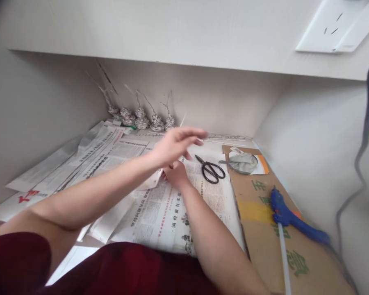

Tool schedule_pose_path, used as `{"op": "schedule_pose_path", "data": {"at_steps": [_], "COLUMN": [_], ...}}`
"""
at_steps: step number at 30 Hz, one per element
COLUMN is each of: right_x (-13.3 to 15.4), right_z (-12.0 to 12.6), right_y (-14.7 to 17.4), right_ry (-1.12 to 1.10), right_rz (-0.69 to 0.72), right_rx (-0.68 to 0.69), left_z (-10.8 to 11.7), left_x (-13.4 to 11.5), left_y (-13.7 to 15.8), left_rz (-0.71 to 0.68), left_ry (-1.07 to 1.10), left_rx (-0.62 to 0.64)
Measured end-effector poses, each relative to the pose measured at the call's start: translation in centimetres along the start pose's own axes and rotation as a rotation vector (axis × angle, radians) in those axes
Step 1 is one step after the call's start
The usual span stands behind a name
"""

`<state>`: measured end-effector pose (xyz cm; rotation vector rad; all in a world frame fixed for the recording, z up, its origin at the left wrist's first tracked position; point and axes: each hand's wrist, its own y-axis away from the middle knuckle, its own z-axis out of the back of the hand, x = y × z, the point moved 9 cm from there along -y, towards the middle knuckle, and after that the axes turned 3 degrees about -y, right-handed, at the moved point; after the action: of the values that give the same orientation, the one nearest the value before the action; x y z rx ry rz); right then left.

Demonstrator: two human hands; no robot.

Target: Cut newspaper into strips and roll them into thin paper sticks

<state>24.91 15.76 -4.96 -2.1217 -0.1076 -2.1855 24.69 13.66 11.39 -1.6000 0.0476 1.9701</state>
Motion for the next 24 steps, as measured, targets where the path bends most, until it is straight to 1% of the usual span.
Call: {"op": "schedule_pose_path", "data": {"at_steps": [2, 3, 4, 5, 6, 7, 8, 10, 11, 13, 15, 17, 20, 24], "right_x": [-0.1, -0.1, 0.0, 0.1, 0.3, 0.4, 0.5, 0.6, 0.7, 0.9, 1.2, 1.4, 1.8, 1.8], "right_z": [-0.4, -0.6, -0.6, -0.6, -0.5, -0.4, -0.3, 0.0, 0.2, 0.7, 1.2, 1.6, 1.9, 1.7], "right_y": [-0.3, -0.3, -0.4, -0.4, -0.4, -0.4, -0.4, -0.3, -0.2, 0.0, 0.2, 0.4, 0.7, 0.9], "right_ry": [-0.055, -0.088, -0.119, -0.148, -0.173, -0.195, -0.211, -0.230, -0.233, -0.231, -0.223, -0.211, -0.196, -0.165], "right_rz": [0.004, 0.012, 0.019, 0.024, 0.025, 0.024, 0.020, 0.004, -0.006, -0.027, -0.047, -0.069, -0.092, -0.121], "right_rx": [0.039, 0.053, 0.057, 0.057, 0.057, 0.057, 0.058, 0.067, 0.071, 0.074, 0.076, 0.092, 0.118, 0.142], "left_z": [5.9, 8.3, 9.8, 10.5, 10.6, 10.2, 9.5, 7.7, 6.9, 5.7, 4.5, 3.5, 2.9, 3.1], "left_x": [2.9, 5.0, 7.1, 8.9, 10.4, 11.6, 12.4, 13.1, 13.2, 13.1, 12.8, 12.3, 12.1, 13.2], "left_y": [1.7, 2.8, 3.9, 4.9, 5.8, 6.6, 7.4, 8.6, 9.1, 9.5, 9.5, 9.4, 9.3, 9.6], "left_rz": [0.136, 0.248, 0.371, 0.472, 0.561, 0.636, 0.689, 0.740, 0.748, 0.746, 0.724, 0.697, 0.651, 0.633], "left_ry": [0.158, 0.213, 0.263, 0.308, 0.343, 0.380, 0.427, 0.525, 0.569, 0.635, 0.691, 0.720, 0.703, 0.643], "left_rx": [-0.214, -0.312, -0.374, -0.378, -0.345, -0.290, -0.222, -0.104, -0.069, -0.037, 0.010, 0.083, 0.151, 0.174]}}
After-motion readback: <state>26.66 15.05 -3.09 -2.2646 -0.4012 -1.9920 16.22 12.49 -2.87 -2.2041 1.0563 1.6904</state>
